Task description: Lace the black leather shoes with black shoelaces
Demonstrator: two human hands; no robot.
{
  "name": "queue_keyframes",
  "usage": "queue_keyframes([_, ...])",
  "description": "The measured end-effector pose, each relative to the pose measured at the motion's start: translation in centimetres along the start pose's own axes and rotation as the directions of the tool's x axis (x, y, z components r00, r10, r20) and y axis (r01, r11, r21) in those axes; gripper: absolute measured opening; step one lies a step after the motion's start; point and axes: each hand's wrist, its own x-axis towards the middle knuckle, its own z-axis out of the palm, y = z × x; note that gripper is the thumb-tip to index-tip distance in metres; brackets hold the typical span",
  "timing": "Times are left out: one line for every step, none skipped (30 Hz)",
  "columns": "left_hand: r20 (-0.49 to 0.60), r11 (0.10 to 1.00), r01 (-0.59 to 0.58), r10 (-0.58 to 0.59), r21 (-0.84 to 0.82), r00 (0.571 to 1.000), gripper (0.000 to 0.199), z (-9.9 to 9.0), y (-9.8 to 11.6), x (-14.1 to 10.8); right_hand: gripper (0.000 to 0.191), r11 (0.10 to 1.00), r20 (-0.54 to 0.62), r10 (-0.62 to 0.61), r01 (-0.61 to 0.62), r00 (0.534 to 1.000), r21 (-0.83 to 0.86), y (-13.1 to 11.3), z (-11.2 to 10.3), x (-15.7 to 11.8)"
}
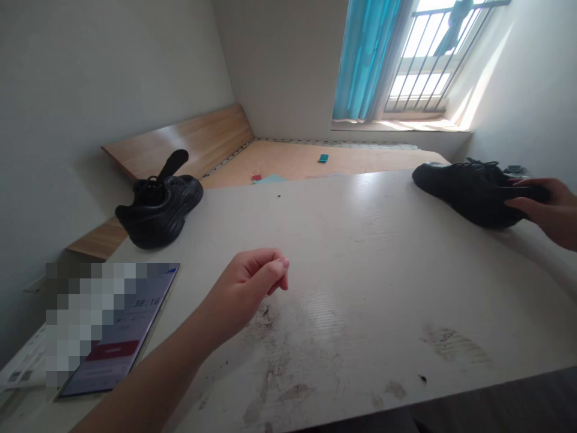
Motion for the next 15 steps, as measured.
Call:
queue_keyframes([-0.001, 1.0, -0.006, 0.006, 0.021, 1.0, 0.034, -0.1, 0.0, 0.1, 0.053, 1.0, -0.013, 0.014, -0.014, 1.0, 0.024, 0.3, 0.3, -0.3])
queue_keyframes([-0.014, 0.998, -0.016, 0.017, 0.058, 1.0, 0.034, -0.2, 0.0, 0.1, 0.065, 0.999, -0.035, 0.029, -0.027, 0.999, 0.032, 0.5, 0.7, -0.6])
queue_keyframes([-0.043, 0.993, -0.028, 0.033, 0.113, 0.999, 0.034, -0.4, 0.0, 0.2, 0.078, 0.999, -0.063, 0.043, -0.041, 0.997, 0.027, 0.7, 1.0, -1.0])
queue_keyframes([-0.091, 0.981, -0.042, 0.061, 0.19, 0.994, 0.033, -0.7, -0.1, 0.4, 0.091, 0.998, -0.091, 0.057, -0.056, 0.994, 0.016, 0.9, 1.4, -1.5])
queue_keyframes([-0.15, 0.956, -0.055, 0.102, 0.287, 0.983, 0.03, -1.1, -0.2, 0.5, 0.1, 0.998, -0.113, 0.066, -0.066, 0.991, 0.003, 0.9, 1.6, -1.9])
queue_keyframes([-0.206, 0.915, -0.061, 0.155, 0.399, 0.966, 0.026, -1.7, -0.3, 0.7, 0.102, 0.998, -0.122, 0.068, -0.07, 0.99, -0.01, 0.9, 1.8, -2.2])
queue_keyframes([-0.256, 0.858, -0.057, 0.215, 0.51, 0.943, 0.023, -2.3, -0.4, 0.9, 0.099, 0.998, -0.118, 0.062, -0.064, 0.991, -0.017, 0.8, 2.0, -2.5])
queue_keyframes([-0.294, 0.79, -0.038, 0.272, 0.612, 0.916, 0.023, -3.1, -0.5, 1.0, 0.093, 0.998, -0.11, 0.05, -0.053, 0.993, -0.02, 0.7, 2.0, -2.6])
queue_keyframes([-0.323, 0.718, -0.003, 0.317, 0.696, 0.892, 0.027, -4.0, -0.6, 1.1, 0.088, 0.999, -0.105, 0.042, -0.045, 0.994, -0.023, 0.6, 2.1, -2.6])
queue_keyframes([-0.375, 0.662, 0.059, 0.346, 0.747, 0.86, 0.035, -5.0, -0.6, 1.2, 0.089, 0.998, -0.102, 0.046, -0.049, 0.994, -0.028, 0.4, 2.1, -2.6])
queue_keyframes([-0.442, 0.614, 0.144, 0.366, 0.776, 0.819, 0.042, -6.0, -0.6, 1.2, 0.093, 0.997, -0.103, 0.059, -0.062, 0.993, -0.034, 0.3, 2.1, -2.4])
queue_keyframes([-0.507, 0.571, 0.235, 0.38, 0.787, 0.774, 0.048, -7.1, -0.7, 1.1, 0.102, 0.996, -0.109, 0.079, -0.084, 0.991, -0.04, 0.3, 2.1, -2.3])
queue_keyframes([-0.537, 0.525, 0.304, 0.377, 0.795, 0.755, 0.054, -8.1, -0.8, 1.0, 0.11, 0.993, -0.113, 0.099, -0.105, 0.989, -0.047, 0.3, 2.2, -2.1])
queue_keyframes([-0.602, 0.5, 0.392, 0.38, 0.772, 0.702, 0.058, -9.1, -0.9, 0.8, 0.116, 0.991, -0.114, 0.115, -0.122, 0.987, -0.054, 0.4, 2.2, -2.0])
queue_keyframes([-0.637, 0.478, 0.459, 0.329, 0.749, 0.697, 0.063, -10.0, -1.2, 0.6, 0.118, 0.99, -0.11, 0.117, -0.124, 0.987, -0.063, 0.5, 2.2, -1.9])
